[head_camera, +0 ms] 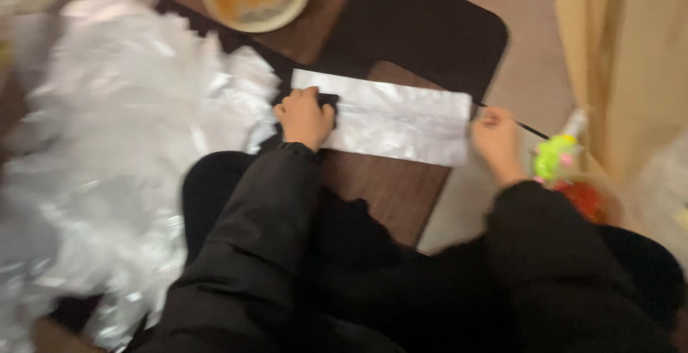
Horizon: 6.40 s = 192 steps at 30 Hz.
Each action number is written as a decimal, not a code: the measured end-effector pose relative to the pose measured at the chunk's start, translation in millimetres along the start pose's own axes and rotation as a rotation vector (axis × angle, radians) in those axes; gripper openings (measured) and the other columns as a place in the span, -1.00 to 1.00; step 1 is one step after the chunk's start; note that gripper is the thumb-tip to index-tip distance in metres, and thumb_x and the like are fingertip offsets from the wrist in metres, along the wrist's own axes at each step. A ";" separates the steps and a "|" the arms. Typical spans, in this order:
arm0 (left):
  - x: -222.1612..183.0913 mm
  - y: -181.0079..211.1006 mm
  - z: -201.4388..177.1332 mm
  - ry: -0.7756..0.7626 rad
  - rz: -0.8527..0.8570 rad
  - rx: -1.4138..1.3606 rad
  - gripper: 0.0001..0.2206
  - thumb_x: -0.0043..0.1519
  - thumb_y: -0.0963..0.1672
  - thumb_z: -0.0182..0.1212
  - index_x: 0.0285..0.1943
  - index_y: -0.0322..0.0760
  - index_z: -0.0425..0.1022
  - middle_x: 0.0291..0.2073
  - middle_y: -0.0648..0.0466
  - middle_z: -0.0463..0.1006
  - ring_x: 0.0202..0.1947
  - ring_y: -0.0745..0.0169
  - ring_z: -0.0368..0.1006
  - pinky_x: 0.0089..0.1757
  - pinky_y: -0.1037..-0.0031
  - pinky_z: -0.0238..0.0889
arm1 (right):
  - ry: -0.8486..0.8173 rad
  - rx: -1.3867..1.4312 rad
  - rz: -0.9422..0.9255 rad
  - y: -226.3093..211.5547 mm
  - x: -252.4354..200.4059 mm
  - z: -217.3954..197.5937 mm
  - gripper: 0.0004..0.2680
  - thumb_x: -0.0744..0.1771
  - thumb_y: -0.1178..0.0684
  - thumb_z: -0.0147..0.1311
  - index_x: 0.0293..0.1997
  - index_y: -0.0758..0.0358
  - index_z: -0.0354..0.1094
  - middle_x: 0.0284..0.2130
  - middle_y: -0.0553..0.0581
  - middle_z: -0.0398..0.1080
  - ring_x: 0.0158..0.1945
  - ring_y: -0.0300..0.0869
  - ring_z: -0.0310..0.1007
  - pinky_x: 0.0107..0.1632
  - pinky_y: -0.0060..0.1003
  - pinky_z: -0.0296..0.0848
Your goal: Folding and organizing small plastic bags for food packaging
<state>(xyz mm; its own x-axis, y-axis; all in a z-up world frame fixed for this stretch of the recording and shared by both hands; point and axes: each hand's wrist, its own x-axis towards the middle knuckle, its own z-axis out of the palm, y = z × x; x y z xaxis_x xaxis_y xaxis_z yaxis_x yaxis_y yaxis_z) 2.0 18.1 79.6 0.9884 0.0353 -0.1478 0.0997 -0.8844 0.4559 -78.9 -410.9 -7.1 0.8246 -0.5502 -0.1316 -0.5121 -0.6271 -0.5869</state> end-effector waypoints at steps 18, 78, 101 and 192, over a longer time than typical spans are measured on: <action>-96.0 -260.1 -184.0 0.385 -0.599 -0.110 -0.49 0.27 0.24 0.01 -0.04 0.00 0.72 -0.06 0.15 0.71 0.11 0.00 0.54 0.16 -0.03 0.07 | -0.025 0.257 -0.038 54.9 -26.2 -90.7 -0.73 0.62 -0.15 -0.12 0.55 -0.04 0.20 0.00 0.26 0.33 -0.20 0.02 0.38 -0.60 -0.09 0.33; -71.1 -0.5 -47.9 -0.186 -0.298 -2.001 -0.44 0.38 -0.31 0.00 0.61 -0.36 0.06 0.42 -0.33 0.36 0.35 -0.33 0.37 0.22 -0.10 0.33 | -0.117 0.255 -0.549 -162.7 -185.0 -94.9 -0.84 0.26 0.14 0.31 -0.21 -0.15 0.70 -0.35 -0.07 0.52 -0.33 -0.20 0.39 -0.14 -0.31 0.44; -40.8 -33.9 -78.7 -0.352 -0.414 -1.447 -0.22 0.22 0.40 -0.07 0.09 -0.24 0.54 -0.33 0.07 0.56 -0.56 0.22 0.45 -0.35 0.49 0.39 | -0.490 1.060 0.387 -112.6 -137.4 -75.4 -0.82 0.42 0.19 0.12 0.14 0.37 0.44 -0.09 0.20 0.51 -0.10 -0.12 0.51 0.03 -0.10 0.52; 7.2 -2.5 49.2 -0.126 0.018 -0.320 -0.57 0.18 -0.23 0.22 0.29 -0.37 0.52 -0.14 -0.11 0.56 0.05 -0.19 0.57 0.08 0.10 0.47 | 0.192 0.070 -0.019 -63.9 -61.2 17.0 -0.91 0.29 0.14 0.23 -0.20 0.04 0.48 -0.18 0.06 0.32 0.03 0.05 0.50 0.16 -0.11 0.45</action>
<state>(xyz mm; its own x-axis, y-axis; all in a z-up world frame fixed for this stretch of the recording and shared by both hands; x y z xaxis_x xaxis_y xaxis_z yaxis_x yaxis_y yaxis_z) 3.1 -2.3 34.2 0.9703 -0.0544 -0.2358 0.1333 -0.6928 0.7087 -92.5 -327.8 25.0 0.7697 -0.6376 0.0312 -0.4732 -0.6028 -0.6425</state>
